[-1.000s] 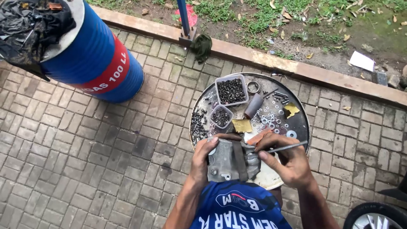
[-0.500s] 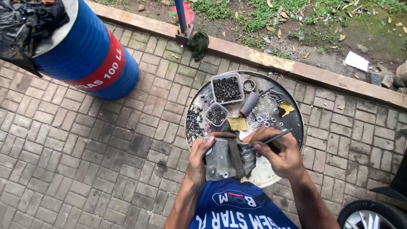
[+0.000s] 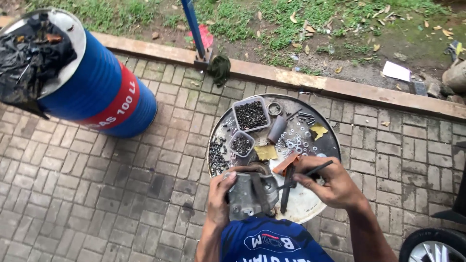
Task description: A person cleans the interior of a metal mechanical housing using a metal rod tool over a tray of small parts.
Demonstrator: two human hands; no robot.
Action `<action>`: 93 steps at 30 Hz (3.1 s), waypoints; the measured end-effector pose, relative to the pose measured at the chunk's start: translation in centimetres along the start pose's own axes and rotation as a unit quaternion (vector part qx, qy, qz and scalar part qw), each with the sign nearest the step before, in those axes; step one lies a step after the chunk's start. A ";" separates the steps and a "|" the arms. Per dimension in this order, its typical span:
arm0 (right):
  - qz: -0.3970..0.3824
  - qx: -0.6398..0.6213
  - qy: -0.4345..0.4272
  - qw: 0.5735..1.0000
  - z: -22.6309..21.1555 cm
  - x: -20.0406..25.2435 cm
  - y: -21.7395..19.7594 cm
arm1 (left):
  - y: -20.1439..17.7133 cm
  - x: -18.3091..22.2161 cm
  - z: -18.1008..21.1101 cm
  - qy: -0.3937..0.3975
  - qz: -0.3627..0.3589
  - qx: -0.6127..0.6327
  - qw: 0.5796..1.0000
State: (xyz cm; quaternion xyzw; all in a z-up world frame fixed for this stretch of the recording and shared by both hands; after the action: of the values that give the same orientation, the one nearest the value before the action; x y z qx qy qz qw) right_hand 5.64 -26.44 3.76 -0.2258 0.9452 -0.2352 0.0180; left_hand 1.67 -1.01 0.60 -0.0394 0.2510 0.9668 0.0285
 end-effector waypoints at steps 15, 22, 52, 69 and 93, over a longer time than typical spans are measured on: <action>0.262 -0.343 0.160 0.888 2.5 4.5 2.5 | 3.4 1.8 0.1 0.002 0.147 -0.064 0.987; 0.253 -0.292 0.093 0.918 1.3 5.0 3.1 | 4.9 3.5 0.9 0.025 0.157 -0.246 0.956; 0.138 0.011 -0.162 0.977 1.9 1.5 2.9 | 6.0 2.7 0.6 0.147 0.119 -0.329 0.925; 0.236 -0.105 -0.131 0.957 0.7 1.7 2.1 | 4.3 3.2 -0.9 -0.032 0.327 -0.088 0.940; 0.149 0.079 -0.222 0.960 -4.2 0.3 -0.7 | 5.2 2.1 0.2 0.080 0.141 -0.158 0.974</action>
State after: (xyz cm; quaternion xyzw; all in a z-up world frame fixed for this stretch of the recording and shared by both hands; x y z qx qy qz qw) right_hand 5.10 -25.29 7.82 -0.1268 0.9186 -0.2479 0.2804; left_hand -0.85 -5.38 3.13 -0.0846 0.0998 0.9823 -0.1343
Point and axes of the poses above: each hand's wrist, its own x-axis away from the middle knuckle, its own y-axis out of the palm, z = x × y, the point moved 2 cm from there along -x, towards the middle knuckle, and after that the axes turned 14 degrees about y, right-handed, at the moved point
